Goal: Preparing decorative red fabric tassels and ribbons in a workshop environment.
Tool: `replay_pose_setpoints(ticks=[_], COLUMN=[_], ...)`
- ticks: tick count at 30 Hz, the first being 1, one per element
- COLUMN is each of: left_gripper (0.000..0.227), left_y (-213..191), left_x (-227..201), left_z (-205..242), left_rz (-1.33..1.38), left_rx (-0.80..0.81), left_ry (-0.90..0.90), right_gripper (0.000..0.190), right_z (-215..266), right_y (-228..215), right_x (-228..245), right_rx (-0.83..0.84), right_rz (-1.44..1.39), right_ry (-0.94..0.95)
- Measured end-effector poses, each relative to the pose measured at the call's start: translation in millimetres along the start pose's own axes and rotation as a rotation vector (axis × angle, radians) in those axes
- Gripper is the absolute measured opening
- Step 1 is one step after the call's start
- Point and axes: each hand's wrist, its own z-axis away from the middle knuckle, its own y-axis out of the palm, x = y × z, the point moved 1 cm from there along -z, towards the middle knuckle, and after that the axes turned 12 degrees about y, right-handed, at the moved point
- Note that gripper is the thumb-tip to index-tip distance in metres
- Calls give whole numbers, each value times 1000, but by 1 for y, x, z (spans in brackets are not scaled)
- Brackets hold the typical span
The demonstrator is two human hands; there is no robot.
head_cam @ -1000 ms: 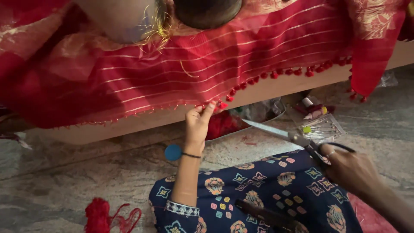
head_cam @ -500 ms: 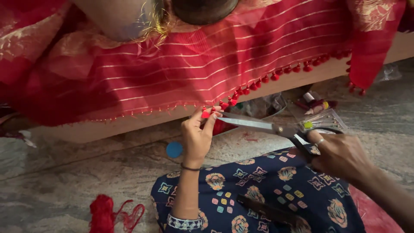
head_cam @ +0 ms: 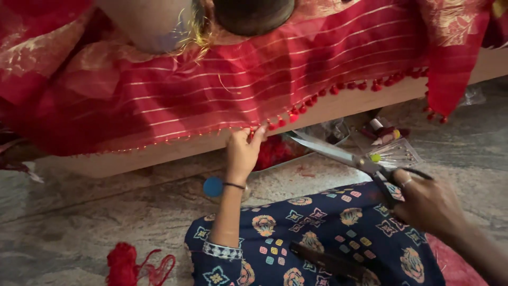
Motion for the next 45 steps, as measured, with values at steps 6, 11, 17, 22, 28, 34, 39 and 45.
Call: replay_pose_setpoints(ticks=[6,11,17,22,28,34,39,45], left_gripper=[42,56,52,45,31,24,21,20], left_y=[-9,-12,8,12,12,25,44,62], left_x=[33,0,-2,25,33,36,158,355], left_z=[7,-9,-21,-28,-29,0,45,89], left_rz=[-609,-128,-567,-436,-318,-104,-12,541], left_rx=[-93,-362,-291,-531,-436,-404,-299,-271], left_ry=[150,280,-134,163,-15,184,19,-626], right_gripper=[49,63,56,60,50,49,49,49], right_z=[36,71,98,111,127,128,147,159], right_y=[-15,74,103,83,89,89,110,111], right_x=[25,-25,-10,19,15,5,-17,-37], right_rx=[362,426,385,468,604,566,670,825], right_rz=[251,227,-107,-242,-182,-245,-241,-436], right_ry=[264,155,-63,-101,47,-18,-39,-252])
